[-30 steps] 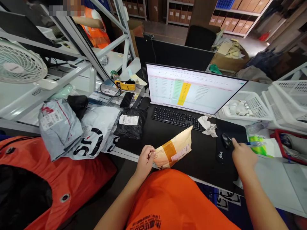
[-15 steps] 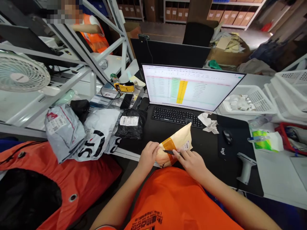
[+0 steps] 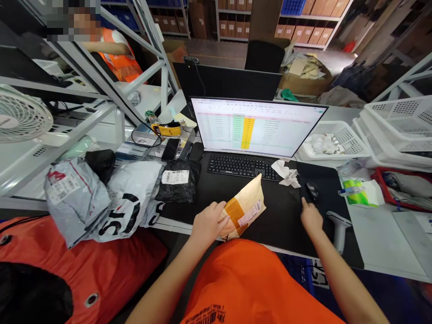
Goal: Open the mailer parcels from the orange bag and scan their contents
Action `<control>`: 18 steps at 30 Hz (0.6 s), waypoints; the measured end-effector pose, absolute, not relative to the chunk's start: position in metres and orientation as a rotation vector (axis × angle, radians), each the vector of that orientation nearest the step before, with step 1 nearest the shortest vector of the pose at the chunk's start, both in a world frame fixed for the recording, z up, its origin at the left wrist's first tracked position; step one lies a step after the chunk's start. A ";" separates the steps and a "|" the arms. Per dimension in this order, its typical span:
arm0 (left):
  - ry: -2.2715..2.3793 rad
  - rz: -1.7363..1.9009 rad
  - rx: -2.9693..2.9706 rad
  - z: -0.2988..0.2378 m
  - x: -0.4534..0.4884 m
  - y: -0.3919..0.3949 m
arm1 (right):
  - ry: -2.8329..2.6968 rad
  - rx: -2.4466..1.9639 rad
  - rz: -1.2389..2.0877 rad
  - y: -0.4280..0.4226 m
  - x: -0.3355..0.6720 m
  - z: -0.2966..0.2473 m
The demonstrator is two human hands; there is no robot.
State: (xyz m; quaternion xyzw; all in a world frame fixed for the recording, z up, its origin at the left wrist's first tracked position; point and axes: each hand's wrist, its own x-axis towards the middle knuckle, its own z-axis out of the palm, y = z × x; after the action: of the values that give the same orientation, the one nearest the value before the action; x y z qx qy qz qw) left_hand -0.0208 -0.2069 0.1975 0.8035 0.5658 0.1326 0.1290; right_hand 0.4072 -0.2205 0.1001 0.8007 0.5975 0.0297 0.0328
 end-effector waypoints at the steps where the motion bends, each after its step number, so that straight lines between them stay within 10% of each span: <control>1: 1.666 0.302 2.374 0.201 -0.016 -0.201 | 1.909 2.435 0.080 -0.222 0.392 0.094; 9: 1.536 0.154 2.470 0.199 0.005 -0.168 | 3.051 1.561 -0.195 -0.203 0.237 0.142; 18: 1.268 0.302 2.367 0.189 -0.024 -0.162 | 3.083 1.432 -0.215 -0.181 0.195 0.168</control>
State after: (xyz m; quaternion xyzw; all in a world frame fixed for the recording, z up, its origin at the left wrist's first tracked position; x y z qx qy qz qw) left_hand -0.0245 -0.1624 0.1894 0.8549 0.4581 0.1091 0.2179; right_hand 0.1950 -0.1813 0.1675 0.4168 0.8972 -0.0627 -0.1317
